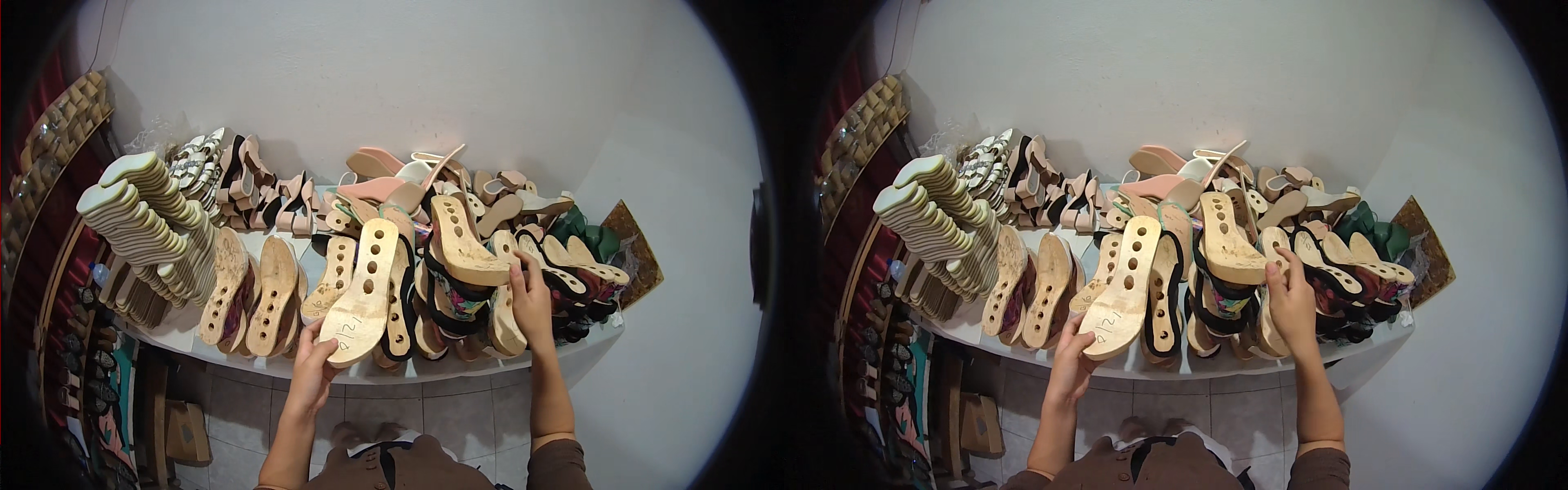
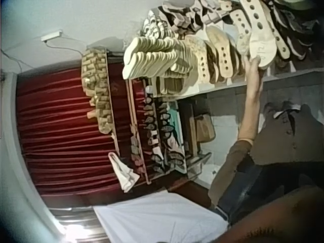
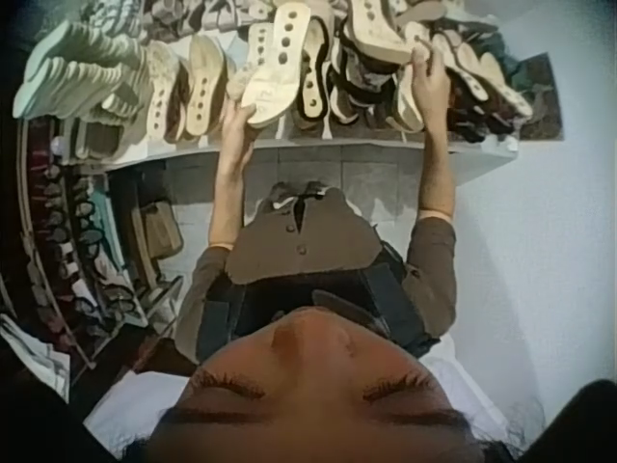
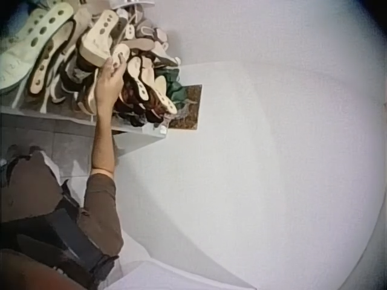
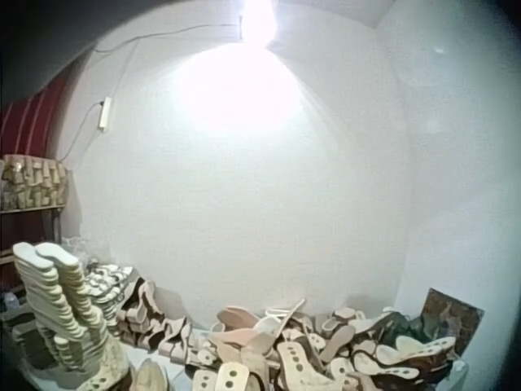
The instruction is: Organizing and inspecting various shoe soles and components on a workbench.
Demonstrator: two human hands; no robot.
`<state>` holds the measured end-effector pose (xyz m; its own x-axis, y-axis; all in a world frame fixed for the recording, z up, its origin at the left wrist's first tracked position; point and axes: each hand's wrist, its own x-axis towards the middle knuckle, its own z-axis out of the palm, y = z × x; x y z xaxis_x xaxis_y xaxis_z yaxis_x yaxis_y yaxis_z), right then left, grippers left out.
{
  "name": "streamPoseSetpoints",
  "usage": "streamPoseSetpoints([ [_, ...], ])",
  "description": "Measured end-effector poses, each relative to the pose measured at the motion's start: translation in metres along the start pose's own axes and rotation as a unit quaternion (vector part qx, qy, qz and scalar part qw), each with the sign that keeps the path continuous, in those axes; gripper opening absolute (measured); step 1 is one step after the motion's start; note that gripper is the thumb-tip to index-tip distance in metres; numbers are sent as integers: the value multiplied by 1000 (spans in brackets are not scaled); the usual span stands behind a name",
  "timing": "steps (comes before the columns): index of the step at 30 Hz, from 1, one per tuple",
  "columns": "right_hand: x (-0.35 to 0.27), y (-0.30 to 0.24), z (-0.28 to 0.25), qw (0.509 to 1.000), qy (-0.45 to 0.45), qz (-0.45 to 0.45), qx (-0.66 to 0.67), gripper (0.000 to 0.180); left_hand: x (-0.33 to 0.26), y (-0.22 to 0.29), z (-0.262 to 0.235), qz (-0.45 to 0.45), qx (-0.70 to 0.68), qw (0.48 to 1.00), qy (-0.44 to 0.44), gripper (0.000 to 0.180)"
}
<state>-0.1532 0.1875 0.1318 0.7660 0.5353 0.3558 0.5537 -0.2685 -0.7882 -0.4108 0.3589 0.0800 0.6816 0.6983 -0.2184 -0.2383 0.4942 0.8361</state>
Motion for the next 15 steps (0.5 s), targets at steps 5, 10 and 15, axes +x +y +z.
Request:
streamPoseSetpoints([
  [5,-52,-34,25,988,69,-136,11,29,-3,-23,8,-1,0,1000,-2,54],
  [10,-85,-34,68,986,-94,-102,89,39,-1,-52,21,21,-28,999,-26,56],
  [15,-94,-12,97,985,-128,-45,107,44,-5,-63,31,25,-61,997,-50,59],
])
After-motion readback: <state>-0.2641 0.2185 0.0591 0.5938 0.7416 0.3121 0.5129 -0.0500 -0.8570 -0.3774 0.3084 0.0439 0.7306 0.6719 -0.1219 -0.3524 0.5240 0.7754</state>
